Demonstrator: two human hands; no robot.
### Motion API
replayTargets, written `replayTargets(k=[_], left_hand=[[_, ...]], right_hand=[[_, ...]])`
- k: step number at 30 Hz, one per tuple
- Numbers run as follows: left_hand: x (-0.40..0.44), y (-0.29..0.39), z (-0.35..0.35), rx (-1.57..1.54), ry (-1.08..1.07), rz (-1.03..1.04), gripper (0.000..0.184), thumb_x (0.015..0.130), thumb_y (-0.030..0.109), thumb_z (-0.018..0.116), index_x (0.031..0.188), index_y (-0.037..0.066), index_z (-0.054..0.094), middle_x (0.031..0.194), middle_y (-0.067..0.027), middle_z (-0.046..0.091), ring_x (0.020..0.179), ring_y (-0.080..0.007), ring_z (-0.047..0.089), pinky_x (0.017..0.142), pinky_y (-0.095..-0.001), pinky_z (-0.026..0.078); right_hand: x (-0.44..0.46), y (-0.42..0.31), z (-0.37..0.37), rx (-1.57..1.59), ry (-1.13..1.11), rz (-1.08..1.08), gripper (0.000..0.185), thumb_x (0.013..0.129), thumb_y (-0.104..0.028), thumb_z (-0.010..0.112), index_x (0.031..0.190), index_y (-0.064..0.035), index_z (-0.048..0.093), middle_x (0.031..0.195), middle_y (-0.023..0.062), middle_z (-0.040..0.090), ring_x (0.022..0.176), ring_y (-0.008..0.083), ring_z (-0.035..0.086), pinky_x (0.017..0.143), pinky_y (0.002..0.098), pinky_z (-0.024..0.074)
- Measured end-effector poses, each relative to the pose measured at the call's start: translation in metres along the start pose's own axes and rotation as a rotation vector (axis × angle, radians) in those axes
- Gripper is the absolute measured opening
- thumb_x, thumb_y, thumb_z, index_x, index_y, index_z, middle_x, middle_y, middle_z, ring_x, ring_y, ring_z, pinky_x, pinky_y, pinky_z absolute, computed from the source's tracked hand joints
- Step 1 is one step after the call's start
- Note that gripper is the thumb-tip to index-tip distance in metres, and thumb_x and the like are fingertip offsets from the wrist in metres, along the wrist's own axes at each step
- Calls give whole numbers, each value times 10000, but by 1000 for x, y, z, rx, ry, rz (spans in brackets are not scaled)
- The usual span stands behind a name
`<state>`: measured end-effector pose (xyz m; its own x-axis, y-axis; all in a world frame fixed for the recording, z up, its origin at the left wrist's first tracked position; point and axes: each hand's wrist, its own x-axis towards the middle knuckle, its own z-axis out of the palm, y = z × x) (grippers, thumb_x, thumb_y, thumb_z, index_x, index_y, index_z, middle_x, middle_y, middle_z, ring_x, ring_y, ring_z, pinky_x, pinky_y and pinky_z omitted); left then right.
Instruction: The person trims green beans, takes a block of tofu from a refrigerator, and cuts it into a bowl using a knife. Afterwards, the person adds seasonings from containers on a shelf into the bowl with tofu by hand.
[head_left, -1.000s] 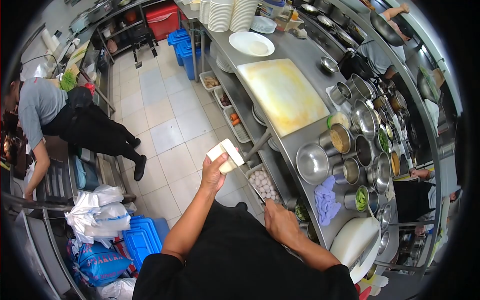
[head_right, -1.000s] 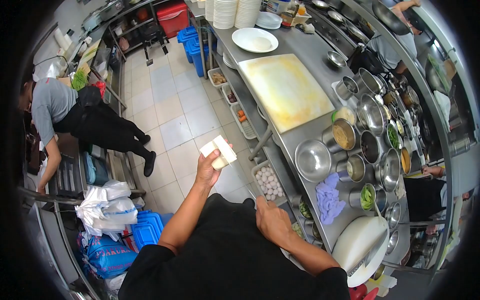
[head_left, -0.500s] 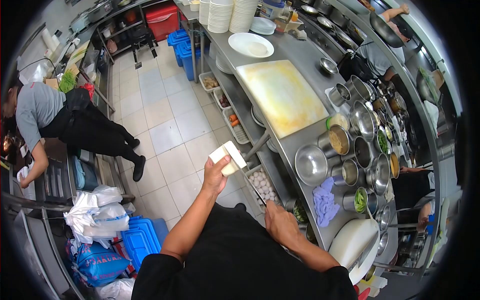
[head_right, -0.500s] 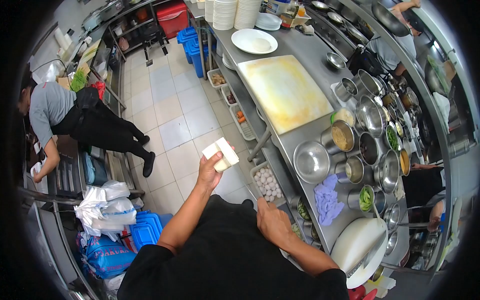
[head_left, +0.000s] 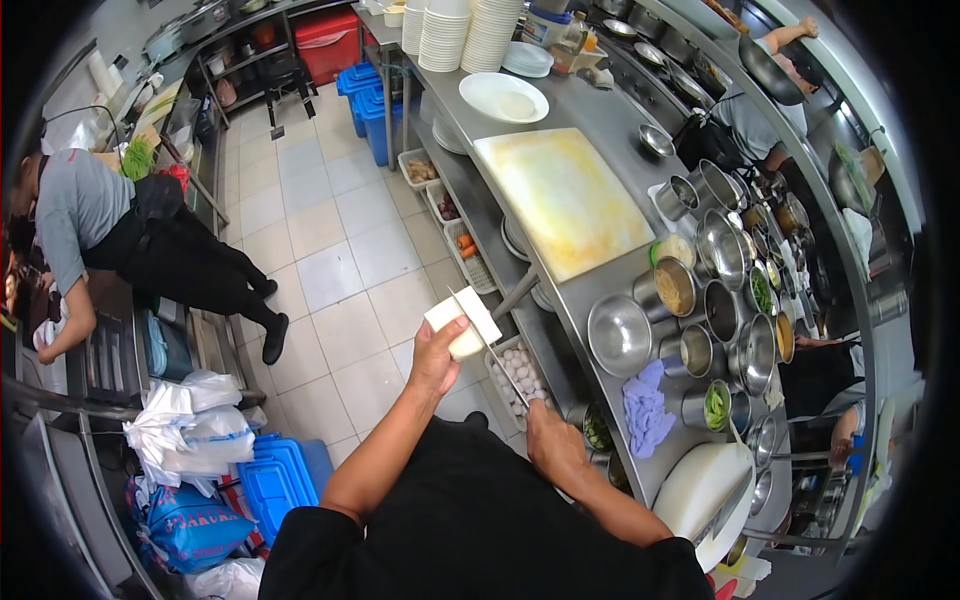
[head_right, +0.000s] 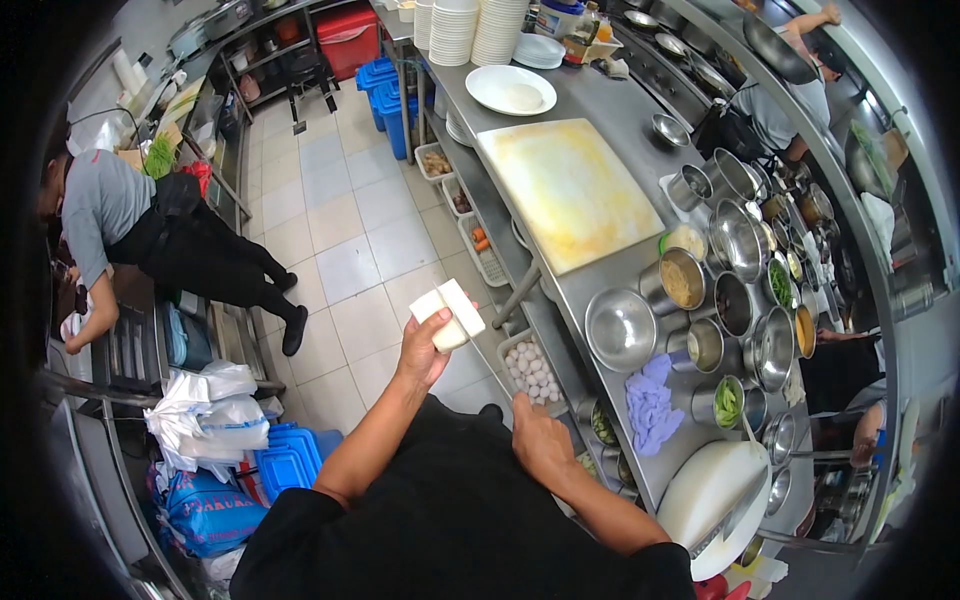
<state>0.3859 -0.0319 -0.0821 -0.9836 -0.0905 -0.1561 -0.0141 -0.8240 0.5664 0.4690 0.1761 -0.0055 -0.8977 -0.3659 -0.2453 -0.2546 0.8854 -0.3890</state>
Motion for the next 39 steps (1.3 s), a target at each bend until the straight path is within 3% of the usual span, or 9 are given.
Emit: replayTargets(k=[6,8,13,16,25,37,39], left_hand=[[-3,1,4,20,11,-1,523,839,127,671,1279,-54,454,1165,-208,604,1111,-306,606,942,-425,519],[-4,2,7,-29,54,-7,480,816,86,712,1227,-31,493,1122,-124,620,1006,-207,638,883,-357,539],[-4,3,7,-17,48,-19,490,811,85,720,1227,-35,492,1125,-128,618,1005,-206,637,880,-352,541],[-4,2,5,-15,52,-21,491,810,88,722,1226,-34,492,1124,-127,619,1007,-205,638,877,-348,542],[0,-7,-9,-69,34,-71,472,836,146,700,1237,7,494,1132,-96,621,1028,-203,630,903,-352,525],[13,-25,-27,-150,77,-127,535,832,164,713,1277,28,449,1173,-95,591,1084,-214,598,943,-381,499],[13,-23,-27,-153,82,-133,542,830,167,717,1279,29,447,1177,-95,589,1088,-215,597,948,-382,496]], right_hand=[[0,-1,0,-35,-14,12,99,884,-61,430,972,-23,410,827,279,601,720,496,605,658,571,485],[2,-1,-1,-50,-26,14,101,879,-55,431,970,-18,410,826,282,603,720,492,608,660,566,489],[6,-2,1,-64,-49,21,113,868,-42,431,973,-7,412,823,287,609,724,486,615,669,555,496],[9,-2,1,-52,-130,60,118,891,-73,393,984,-2,401,916,314,616,801,504,609,714,585,469],[11,-4,-20,19,-173,2,156,944,-139,428,985,10,404,781,308,618,740,492,609,675,586,458],[13,-6,-18,-77,-109,-13,126,925,-112,411,956,9,429,756,315,607,691,507,594,654,589,465],[14,-5,-15,-95,-104,-23,131,844,-44,438,959,19,428,765,328,617,692,508,616,659,575,491]])
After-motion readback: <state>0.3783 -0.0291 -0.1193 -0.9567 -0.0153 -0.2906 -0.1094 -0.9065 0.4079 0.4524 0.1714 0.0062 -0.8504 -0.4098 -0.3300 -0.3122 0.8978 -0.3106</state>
